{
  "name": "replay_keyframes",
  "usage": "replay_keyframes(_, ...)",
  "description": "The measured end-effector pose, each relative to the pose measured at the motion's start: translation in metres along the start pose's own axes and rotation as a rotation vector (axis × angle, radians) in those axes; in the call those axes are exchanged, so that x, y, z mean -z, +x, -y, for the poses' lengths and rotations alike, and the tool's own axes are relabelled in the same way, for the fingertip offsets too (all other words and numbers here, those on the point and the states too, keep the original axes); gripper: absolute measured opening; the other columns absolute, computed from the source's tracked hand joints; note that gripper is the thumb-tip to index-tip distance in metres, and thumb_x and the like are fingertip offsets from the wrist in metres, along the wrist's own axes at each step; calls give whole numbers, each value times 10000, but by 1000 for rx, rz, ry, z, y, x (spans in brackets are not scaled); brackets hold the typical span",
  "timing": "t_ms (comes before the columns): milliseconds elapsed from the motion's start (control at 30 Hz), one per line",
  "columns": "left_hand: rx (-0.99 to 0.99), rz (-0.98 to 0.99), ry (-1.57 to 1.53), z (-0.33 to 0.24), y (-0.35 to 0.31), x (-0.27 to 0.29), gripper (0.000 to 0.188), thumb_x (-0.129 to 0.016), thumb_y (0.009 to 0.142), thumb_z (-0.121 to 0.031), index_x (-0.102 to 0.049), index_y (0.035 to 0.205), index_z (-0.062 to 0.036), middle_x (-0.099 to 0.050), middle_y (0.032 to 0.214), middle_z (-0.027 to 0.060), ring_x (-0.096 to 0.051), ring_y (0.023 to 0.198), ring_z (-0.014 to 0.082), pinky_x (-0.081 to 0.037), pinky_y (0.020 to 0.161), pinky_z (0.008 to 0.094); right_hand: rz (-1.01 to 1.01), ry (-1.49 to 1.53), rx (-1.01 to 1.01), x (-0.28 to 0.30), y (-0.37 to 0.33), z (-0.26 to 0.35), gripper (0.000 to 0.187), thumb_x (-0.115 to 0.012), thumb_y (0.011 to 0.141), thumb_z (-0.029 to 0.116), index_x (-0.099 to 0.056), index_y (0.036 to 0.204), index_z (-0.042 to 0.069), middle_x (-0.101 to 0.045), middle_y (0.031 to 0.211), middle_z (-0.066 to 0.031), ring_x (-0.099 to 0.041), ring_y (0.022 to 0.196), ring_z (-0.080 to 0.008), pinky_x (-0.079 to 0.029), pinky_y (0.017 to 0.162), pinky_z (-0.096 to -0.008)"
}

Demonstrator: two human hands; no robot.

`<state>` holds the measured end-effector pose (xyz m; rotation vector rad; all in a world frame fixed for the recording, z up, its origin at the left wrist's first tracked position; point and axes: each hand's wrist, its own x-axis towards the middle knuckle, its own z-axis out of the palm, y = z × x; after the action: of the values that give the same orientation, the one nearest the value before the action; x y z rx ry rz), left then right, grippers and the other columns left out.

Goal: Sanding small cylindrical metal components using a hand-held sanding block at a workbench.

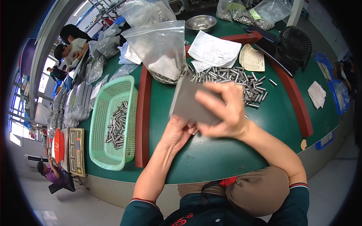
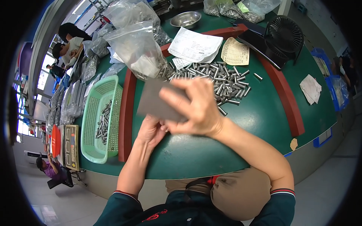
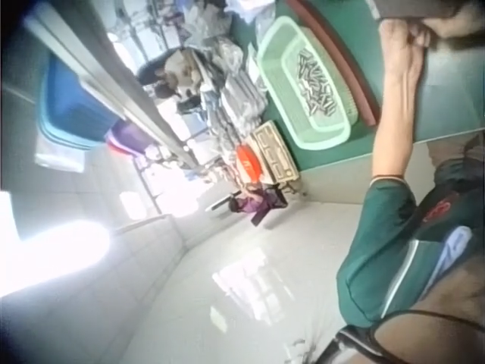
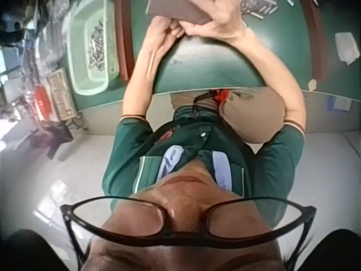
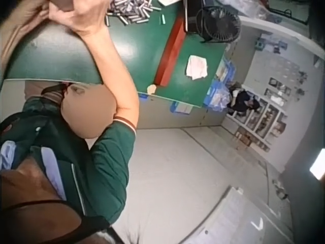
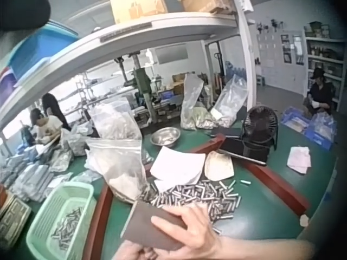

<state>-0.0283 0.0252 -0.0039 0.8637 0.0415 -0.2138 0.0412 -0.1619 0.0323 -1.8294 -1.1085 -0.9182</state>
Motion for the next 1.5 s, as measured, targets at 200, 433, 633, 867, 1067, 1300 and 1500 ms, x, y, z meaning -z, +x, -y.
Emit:
replay_keyframes(200,-24,-14,120,-11,0,-17,275,-655,939,-261,-535,783,-69,-477,680,-1,-439,558,98,-350,542,258,-31,-138,-133,16,-1,-12,680,-768,520,220,-659,1166,39,-589,1143,-149,-551,953,-293,-409,850,-390)
replay_keyframes(433,-40,-124,121,-9,-2,-16,204,-614,956,-215,-624,998,-15,-618,857,43,-584,717,144,-500,694,294,5,-33,8,11,-2,1,666,-766,522,288,-675,1145,68,-608,1115,-167,-564,873,-285,-411,789,-388)
replay_keyframes(633,-124,13,118,-9,2,-6,164,-635,952,-188,-650,865,-51,-570,696,38,-508,621,108,-401,592,254,2,-101,-151,1,3,-11,660,-775,502,212,-670,1134,53,-604,1070,-154,-556,908,-290,-417,787,-399)
replay_keyframes(867,-202,-298,164,16,6,-10,391,-646,939,-306,-557,1230,-61,-612,1153,90,-617,1036,220,-537,905,363,64,55,-42,-2,-3,7,639,-779,541,312,-675,1140,114,-583,1083,-135,-543,898,-269,-369,800,-405)
replay_keyframes(1067,0,-174,23,10,-1,20,417,-668,901,-219,-539,1263,-58,-598,1209,104,-617,1063,228,-548,888,365,109,145,44,2,-2,21,682,-782,533,365,-667,1161,124,-593,1086,-123,-558,915,-262,-371,828,-417)
replay_keyframes(1300,-182,-8,152,-10,4,-5,269,-590,980,-274,-584,856,-35,-514,726,17,-450,602,109,-389,606,266,-104,-111,-305,11,-1,-24,612,-794,537,273,-685,1104,71,-565,1052,-111,-536,945,-265,-378,814,-383)
replay_keyframes(1500,-90,18,91,-10,5,0,259,-570,991,-310,-592,909,-66,-509,725,-6,-451,628,100,-378,630,258,-91,-105,-315,10,-3,-25,616,-795,538,253,-681,1117,75,-573,1049,-101,-540,955,-252,-377,819,-369)
